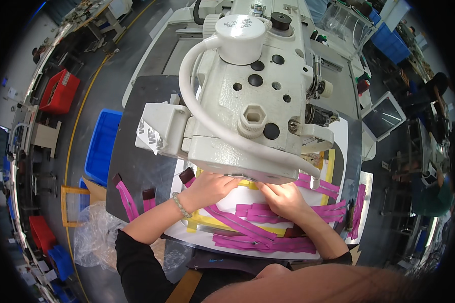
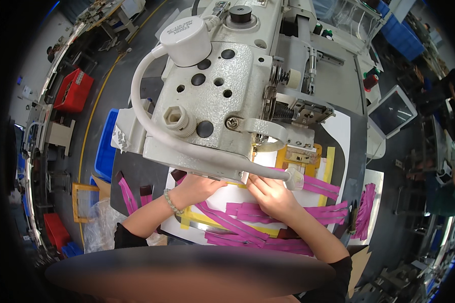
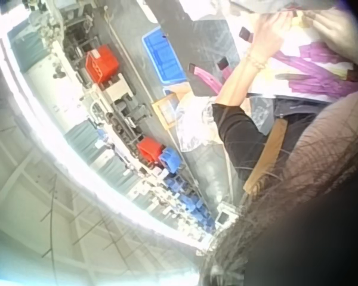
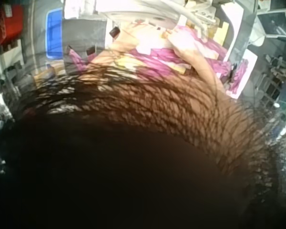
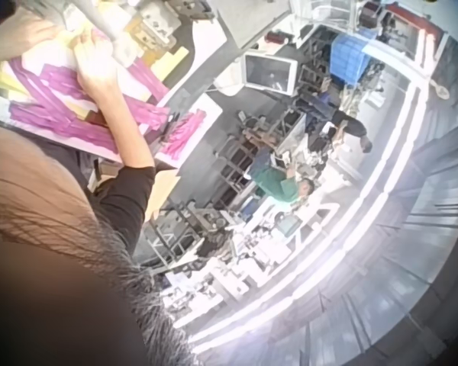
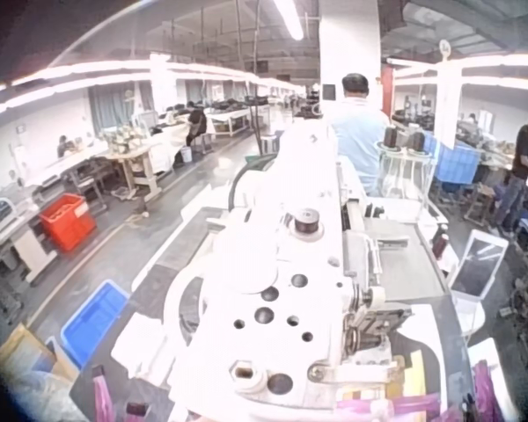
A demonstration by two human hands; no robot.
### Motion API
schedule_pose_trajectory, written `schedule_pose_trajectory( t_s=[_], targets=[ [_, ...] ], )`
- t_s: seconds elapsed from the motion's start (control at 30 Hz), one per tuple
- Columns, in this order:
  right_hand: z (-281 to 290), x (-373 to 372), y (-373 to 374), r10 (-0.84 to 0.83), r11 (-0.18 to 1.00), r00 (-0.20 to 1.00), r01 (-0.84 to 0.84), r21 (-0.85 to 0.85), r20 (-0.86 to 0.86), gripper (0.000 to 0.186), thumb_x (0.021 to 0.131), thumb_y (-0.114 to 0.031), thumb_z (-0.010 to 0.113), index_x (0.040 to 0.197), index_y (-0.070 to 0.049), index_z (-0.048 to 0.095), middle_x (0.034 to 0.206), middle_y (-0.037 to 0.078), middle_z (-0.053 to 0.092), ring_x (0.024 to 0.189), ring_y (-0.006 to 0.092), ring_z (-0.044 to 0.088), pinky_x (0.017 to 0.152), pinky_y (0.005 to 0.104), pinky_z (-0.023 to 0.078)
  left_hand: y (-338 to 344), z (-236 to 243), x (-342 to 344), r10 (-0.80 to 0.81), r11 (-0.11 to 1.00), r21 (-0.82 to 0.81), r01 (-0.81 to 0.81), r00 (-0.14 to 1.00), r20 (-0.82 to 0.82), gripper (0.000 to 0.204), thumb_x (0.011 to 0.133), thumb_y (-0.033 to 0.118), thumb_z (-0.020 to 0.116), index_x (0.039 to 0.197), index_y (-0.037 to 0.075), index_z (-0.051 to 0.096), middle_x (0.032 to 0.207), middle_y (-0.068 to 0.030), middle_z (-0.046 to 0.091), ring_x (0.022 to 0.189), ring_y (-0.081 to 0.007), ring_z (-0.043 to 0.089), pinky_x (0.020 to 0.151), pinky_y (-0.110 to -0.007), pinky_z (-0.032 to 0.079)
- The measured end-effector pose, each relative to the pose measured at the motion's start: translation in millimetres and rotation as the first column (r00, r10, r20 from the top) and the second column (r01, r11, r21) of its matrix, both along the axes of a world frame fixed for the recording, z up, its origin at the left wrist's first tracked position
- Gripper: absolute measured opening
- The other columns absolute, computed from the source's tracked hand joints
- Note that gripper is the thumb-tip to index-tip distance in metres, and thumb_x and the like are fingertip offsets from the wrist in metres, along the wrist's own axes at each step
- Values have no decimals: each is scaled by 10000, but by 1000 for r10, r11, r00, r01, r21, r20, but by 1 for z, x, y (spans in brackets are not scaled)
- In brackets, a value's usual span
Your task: Using an industrial sewing machine to sew zippers onto fabric panels.
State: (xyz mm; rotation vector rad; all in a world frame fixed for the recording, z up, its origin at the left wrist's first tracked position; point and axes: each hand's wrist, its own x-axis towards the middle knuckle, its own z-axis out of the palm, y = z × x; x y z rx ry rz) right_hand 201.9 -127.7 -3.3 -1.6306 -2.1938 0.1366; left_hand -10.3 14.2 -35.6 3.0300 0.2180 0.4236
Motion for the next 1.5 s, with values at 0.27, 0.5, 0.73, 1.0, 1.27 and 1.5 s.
schedule_pose_trajectory(
  t_s=[0.27,0.5,0.73,1.0,1.27,1.5],
  targets=[
    [5,-4,5,5,999,999,-6,32,42,375,683,-34,594,1055,4,604,1142,122,602,1055,252,580,905,396,466,9,8,5,-40,998,-51,42,998,52,224,817,193,633,1027,125,672,849,-18,611,824,-178,596,708,-332,455],
    [0,-14,10,-70,992,995,62,113,64,328,676,-18,584,1003,-15,609,1078,109,607,946,243,574,849,362,472,11,23,10,-87,995,-28,91,989,123,305,803,144,603,1104,127,648,790,26,621,662,-113,619,547,-263,495],
    [-4,-26,13,-165,979,986,161,128,24,297,676,-37,592,971,-33,624,986,88,594,885,235,569,780,351,469,4,31,14,-28,996,-90,29,1000,8,304,802,167,571,1098,149,637,779,24,627,724,-125,637,668,-298,492],
    [-3,-52,22,-303,939,946,275,206,118,311,718,-78,563,1010,9,623,925,92,560,828,226,574,746,331,466,3,30,13,-76,996,45,71,989,125,254,810,143,550,1027,48,640,1108,-51,627,1018,-172,597,820,-297,464],
    [-9,-56,21,-357,925,877,283,253,322,347,759,-122,543,1062,35,599,951,141,562,842,240,586,769,333,476,5,18,-3,7,999,44,-17,979,205,349,748,184,690,1048,12,639,1130,-84,625,1042,-211,593,892,-349,458],
    [-8,-60,17,-361,923,874,284,260,325,359,765,-116,544,1084,39,601,974,147,565,910,253,598,792,331,476,-3,19,-1,78,997,9,-81,984,159,403,753,195,682,1100,0,614,1116,-88,610,1042,-220,575,943,-374,430]
  ],
)
